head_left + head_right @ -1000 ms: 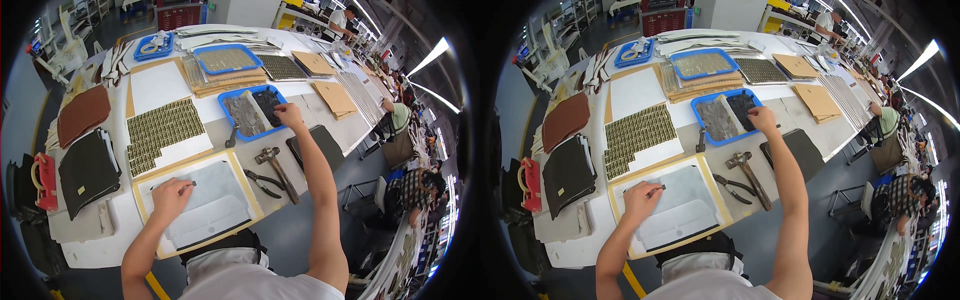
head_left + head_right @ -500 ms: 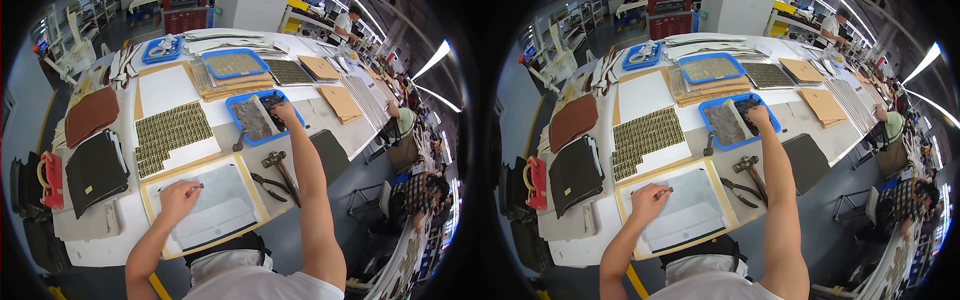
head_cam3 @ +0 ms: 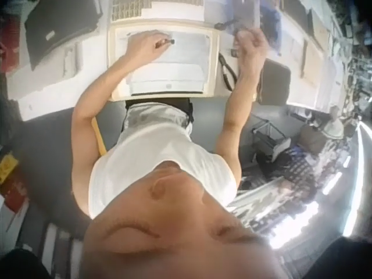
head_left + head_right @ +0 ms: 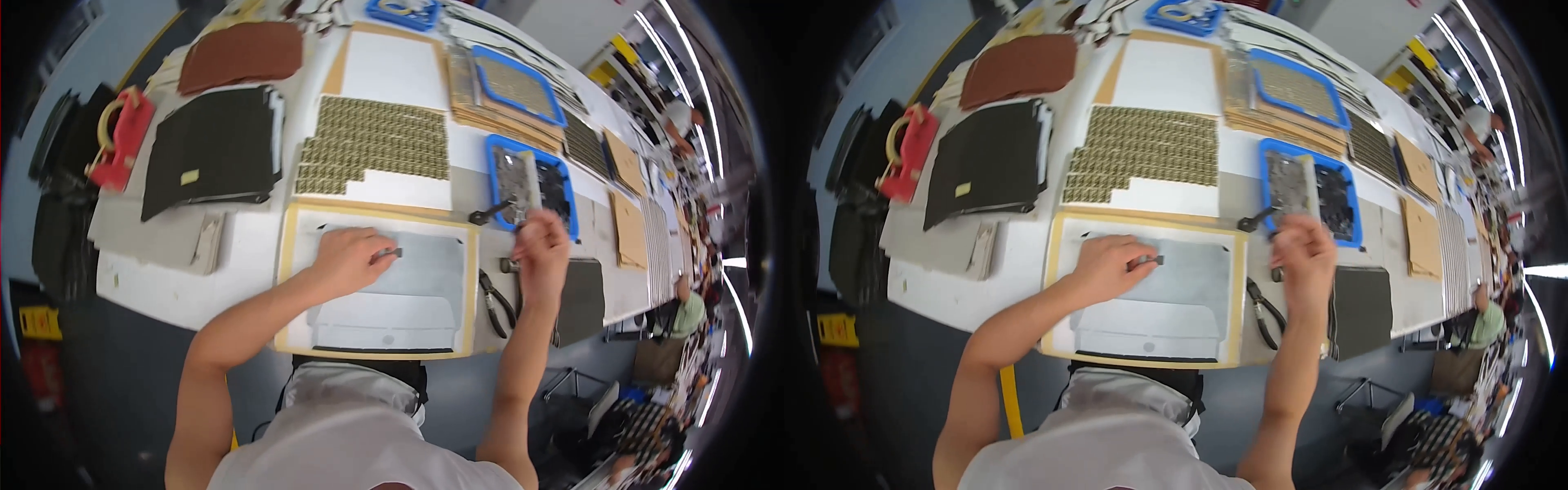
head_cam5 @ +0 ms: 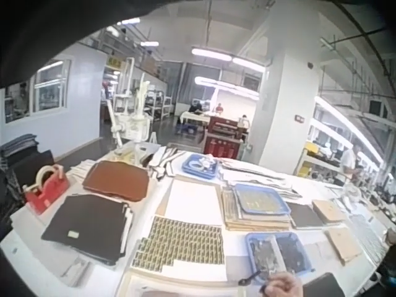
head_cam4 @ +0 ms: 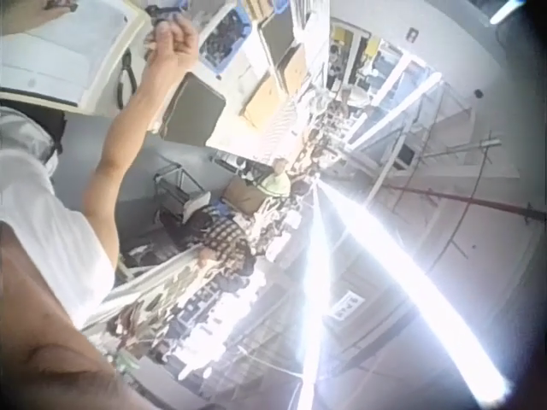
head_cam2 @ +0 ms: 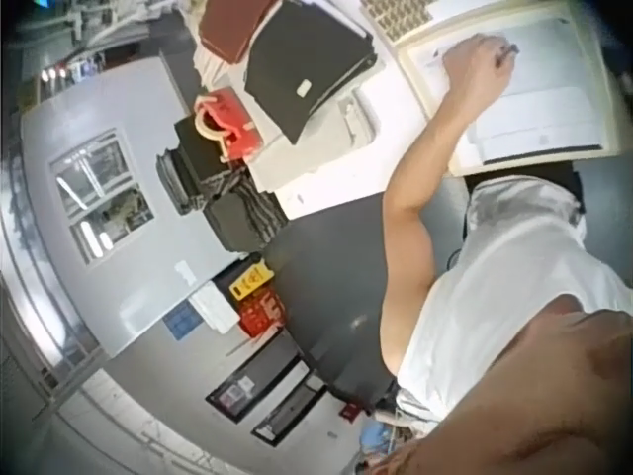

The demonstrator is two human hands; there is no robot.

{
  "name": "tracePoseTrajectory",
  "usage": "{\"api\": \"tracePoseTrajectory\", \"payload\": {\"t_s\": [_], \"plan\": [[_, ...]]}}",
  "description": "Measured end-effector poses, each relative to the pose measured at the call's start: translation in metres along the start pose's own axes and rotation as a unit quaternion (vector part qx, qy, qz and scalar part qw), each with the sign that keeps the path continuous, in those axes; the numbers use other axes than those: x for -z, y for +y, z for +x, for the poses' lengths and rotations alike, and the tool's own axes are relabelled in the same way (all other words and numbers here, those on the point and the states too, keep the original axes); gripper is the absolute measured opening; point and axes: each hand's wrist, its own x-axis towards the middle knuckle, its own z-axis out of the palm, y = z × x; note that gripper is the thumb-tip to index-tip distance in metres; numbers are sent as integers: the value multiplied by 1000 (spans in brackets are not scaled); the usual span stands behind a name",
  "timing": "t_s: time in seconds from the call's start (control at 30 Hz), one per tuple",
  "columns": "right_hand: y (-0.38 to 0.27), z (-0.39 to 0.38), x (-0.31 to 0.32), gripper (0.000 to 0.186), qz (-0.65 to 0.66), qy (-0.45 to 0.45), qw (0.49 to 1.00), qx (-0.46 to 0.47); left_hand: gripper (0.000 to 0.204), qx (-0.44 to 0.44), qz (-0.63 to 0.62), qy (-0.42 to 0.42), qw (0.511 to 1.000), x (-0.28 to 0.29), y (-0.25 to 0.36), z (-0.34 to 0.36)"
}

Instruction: Attaching metal logo or hardware to leather panel using alignment paper and a hammer.

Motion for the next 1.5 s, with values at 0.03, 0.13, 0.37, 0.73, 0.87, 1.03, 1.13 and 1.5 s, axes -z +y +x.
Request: {"api": "tracePoseTrajectory", "payload": {"t_s": [0.03,0.13,0.37,0.73,0.87,1.03,1.13,1.5], "plan": [[14,-11,-18,12,-31,-26,999,-17,19,-1,-9,-17,1000,3,4,2],[57,-24,-66,11,-61,-129,984,-105,26,6,-30,-28,999,5,1,-2],[96,-30,-83,19,-149,-195,969,-34,27,9,-68,-5,998,4,-6,-10],[92,-31,-89,25,-221,-189,952,-97,17,-1,-74,-8,997,4,-7,-6],[81,-32,-91,24,-284,-185,939,-48,15,24,-81,-20,996,4,-5,-6],[83,-34,-88,19,-339,-167,925,-38,13,47,-76,-36,995,8,-3,-4],[82,-35,-89,17,-347,-169,922,-12,13,48,-70,-36,996,10,0,-3],[94,-35,-85,15,-404,-193,884,133,11,-6,-2,4,1000,2,0,4]]}}
